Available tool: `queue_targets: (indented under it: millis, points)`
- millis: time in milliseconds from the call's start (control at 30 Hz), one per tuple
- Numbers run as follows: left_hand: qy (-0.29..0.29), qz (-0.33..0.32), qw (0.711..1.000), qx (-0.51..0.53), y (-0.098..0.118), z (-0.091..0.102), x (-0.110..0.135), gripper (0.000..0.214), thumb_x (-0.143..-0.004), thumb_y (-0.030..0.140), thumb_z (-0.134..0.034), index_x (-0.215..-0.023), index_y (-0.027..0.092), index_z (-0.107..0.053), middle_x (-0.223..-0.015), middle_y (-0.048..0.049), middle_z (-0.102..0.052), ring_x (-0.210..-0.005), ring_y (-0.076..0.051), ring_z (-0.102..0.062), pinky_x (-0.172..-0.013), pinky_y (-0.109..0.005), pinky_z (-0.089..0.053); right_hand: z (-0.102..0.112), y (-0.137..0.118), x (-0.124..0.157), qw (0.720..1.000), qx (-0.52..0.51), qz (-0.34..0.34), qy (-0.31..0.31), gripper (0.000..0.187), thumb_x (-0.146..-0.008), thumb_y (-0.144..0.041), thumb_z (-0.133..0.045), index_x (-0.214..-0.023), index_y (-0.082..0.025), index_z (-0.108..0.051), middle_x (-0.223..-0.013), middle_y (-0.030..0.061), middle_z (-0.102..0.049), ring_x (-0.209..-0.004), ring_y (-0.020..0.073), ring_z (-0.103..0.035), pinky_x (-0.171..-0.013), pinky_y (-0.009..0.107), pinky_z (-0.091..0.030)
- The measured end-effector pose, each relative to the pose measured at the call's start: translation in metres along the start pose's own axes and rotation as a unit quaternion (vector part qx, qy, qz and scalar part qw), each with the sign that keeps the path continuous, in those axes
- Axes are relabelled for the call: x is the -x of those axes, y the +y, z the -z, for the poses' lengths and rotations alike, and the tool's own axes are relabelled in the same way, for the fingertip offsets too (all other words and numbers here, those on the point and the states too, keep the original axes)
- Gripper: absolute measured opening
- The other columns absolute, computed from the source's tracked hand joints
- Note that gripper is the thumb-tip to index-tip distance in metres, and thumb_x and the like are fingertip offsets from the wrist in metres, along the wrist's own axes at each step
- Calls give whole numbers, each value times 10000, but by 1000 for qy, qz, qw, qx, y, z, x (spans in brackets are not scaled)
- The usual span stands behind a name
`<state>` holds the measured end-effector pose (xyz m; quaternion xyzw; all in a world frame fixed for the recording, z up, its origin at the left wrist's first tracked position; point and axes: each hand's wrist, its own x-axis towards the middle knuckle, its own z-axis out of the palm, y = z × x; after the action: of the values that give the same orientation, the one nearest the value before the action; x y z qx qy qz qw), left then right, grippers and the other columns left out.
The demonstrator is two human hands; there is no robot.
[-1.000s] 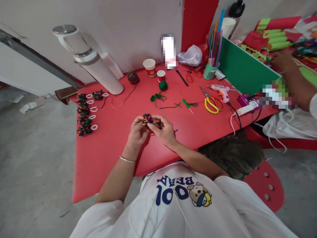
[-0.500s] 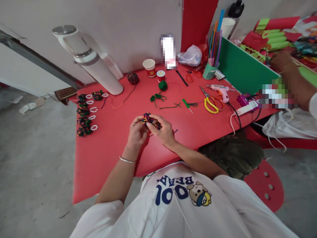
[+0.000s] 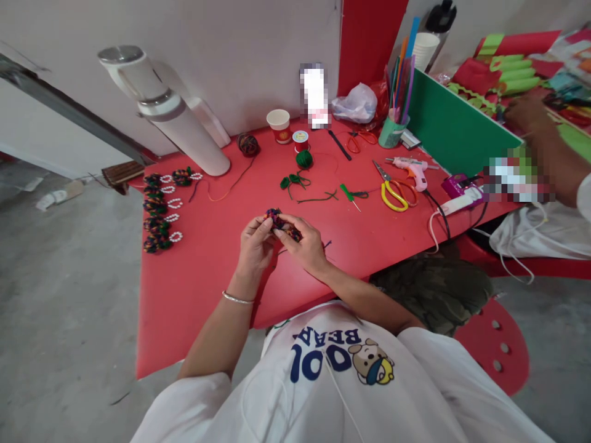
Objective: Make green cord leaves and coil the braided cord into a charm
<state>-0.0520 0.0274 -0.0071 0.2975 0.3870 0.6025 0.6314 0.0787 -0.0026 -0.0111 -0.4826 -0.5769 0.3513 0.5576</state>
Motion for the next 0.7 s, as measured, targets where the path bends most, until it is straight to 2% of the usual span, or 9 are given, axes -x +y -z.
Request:
queue_targets:
  millis: [200, 300, 467, 600, 700]
  points:
    - [28, 26, 999, 14, 7, 5, -4, 342, -641, 324, -962, -788, 172, -693, -768, -11, -741, -646, -118, -695, -636, -219, -572, 5, 8, 5, 1000, -16, -9, 4, 239, -984, -369, -662, -1184, -256, -730, -1131, 55, -763, -984, 175, -731, -822, 274, -621]
    - [39, 47, 998, 12, 10, 5, -3, 323, -653, 320, -945, -777, 168, -688, -748, -8, -734, -610, -105, -677, -544, -184, -526, 5, 13, 5, 999, -31, -23, 0, 224, -995, -368, -637, -1169, -256, -725, -1151, 52, -758, -1007, 175, -735, -859, 288, -639]
    - [46, 87, 995, -5, 17, 0, 0, 254, -735, 326, -878, -847, 171, -711, -754, -13, -743, -565, -95, -655, -355, -140, -354, 3, 17, 5, 998, -41, -51, -8, 214, -995, -349, -630, -1161, -250, -722, -1172, 53, -759, -1072, 192, -740, -921, 324, -647]
    - [53, 124, 991, -14, 21, -4, 2, 235, -737, 301, -863, -853, 166, -709, -740, -16, -747, -556, -110, -668, -366, -137, -429, 5, 16, 4, 998, -38, -40, -2, 172, -982, -319, -646, -1110, -246, -736, -1326, 77, -713, -1108, 194, -731, -909, 321, -652]
    - [57, 149, 987, -26, 25, -4, 3, 218, -733, 263, -853, -854, 170, -697, -733, -8, -748, -575, -120, -690, -435, -153, -529, 7, 15, 3, 999, -22, -29, 12, 126, -964, -299, -675, -1053, -248, -748, -1333, 86, -704, -1141, 199, -719, -870, 296, -654]
